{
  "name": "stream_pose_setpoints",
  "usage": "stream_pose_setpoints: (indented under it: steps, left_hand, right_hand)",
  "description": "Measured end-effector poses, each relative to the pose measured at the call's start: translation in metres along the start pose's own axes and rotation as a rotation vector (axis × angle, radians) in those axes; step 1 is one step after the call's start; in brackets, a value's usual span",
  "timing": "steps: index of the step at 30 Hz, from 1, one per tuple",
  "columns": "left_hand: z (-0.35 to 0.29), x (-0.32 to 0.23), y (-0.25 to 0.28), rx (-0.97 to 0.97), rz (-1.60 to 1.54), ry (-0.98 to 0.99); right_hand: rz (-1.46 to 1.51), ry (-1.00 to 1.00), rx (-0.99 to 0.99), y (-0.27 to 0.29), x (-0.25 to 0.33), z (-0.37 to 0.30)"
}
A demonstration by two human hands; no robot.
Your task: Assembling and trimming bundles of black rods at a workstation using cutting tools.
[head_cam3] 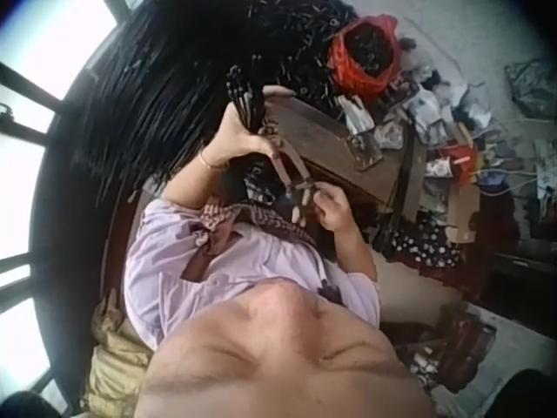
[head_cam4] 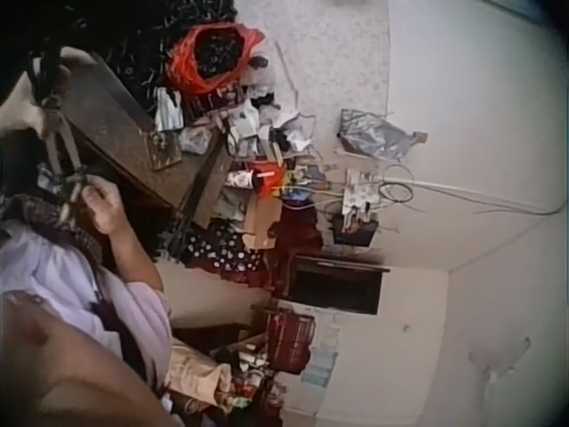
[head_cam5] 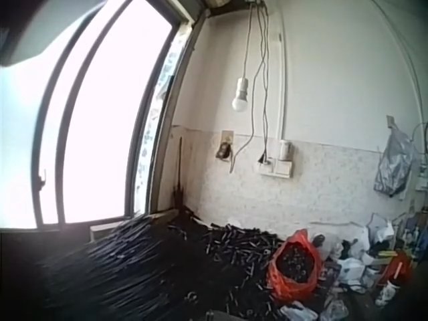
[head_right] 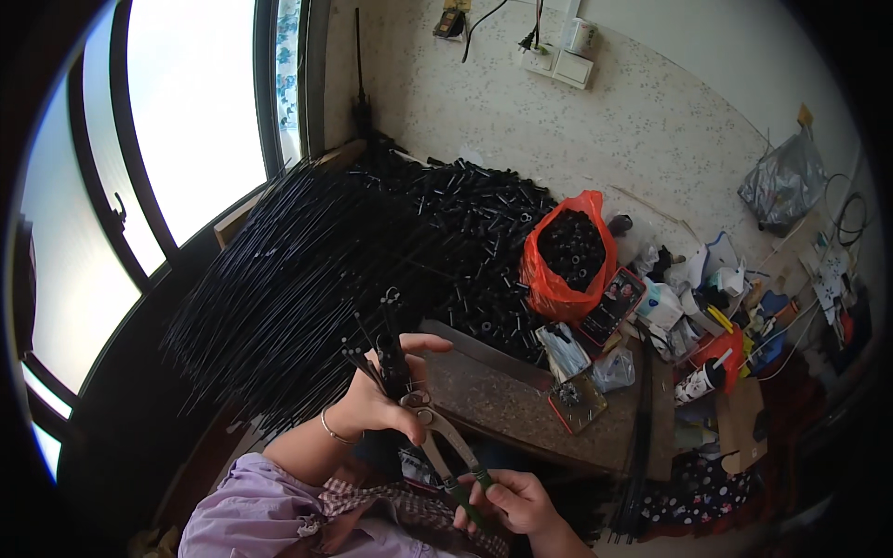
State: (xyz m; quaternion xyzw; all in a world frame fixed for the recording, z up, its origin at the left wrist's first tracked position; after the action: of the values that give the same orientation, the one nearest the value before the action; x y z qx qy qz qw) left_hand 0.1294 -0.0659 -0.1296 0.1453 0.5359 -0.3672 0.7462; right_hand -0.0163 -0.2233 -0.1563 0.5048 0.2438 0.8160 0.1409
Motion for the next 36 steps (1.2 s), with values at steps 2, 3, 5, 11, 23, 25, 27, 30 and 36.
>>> stream_pose_setpoints:
  steps: [2,3,5,11,23,25,27,30,36]
  left_hand:
    - [0.001,-0.004,-0.007,0.084,-0.134,-0.069]
    - [0.002,0.000,-0.004,0.076,0.067,-0.148]
    - [0.002,-0.002,-0.007,0.050,0.168,-0.187]
    - [-0.001,0.000,0.014,-0.125,0.182,-0.079]
    - [0.013,-0.013,0.003,-0.001,0.245,-0.085]
    - [0.010,-0.015,0.008,0.058,0.174,-0.006]
    - [0.009,-0.012,0.004,0.110,0.049,0.018]
    - [0.011,-0.006,-0.005,0.202,-0.052,0.013]
    - [0.015,-0.005,0.003,-0.006,0.139,-0.060]
  right_hand:
    - [0.458,-0.204,0.161,-0.027,-0.018,-0.006]
    - [0.689,-0.304,0.239,-0.040,-0.023,-0.010]
    - [1.149,-0.498,0.380,-0.060,-0.021,-0.017]
    - [0.093,-0.303,-0.020,-0.012,0.004,0.010]
    - [-0.655,0.087,-0.325,-0.001,-0.007,0.010]
    - [-0.519,0.121,-0.220,0.009,0.010,0.010]
    - [0.222,-0.202,-0.051,-0.007,-0.004,0.001]
    - [1.196,-0.582,0.192,-0.045,-0.030,-0.020]
    - [-0.242,-0.070,-0.314,-0.018,-0.014,0.006]
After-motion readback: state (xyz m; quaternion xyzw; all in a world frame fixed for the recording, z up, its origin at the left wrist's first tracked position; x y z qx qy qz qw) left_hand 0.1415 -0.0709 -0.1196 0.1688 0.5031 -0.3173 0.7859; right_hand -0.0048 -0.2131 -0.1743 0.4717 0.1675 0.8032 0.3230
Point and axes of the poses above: each hand's wrist, its own z-axis towards the middle knuckle, its own y-axis out of the back of the hand, x = y × z, the point moved 4 cm from there along z, towards the middle knuckle, and after that the axes turned 8 degrees about y, right-handed, at the moved point
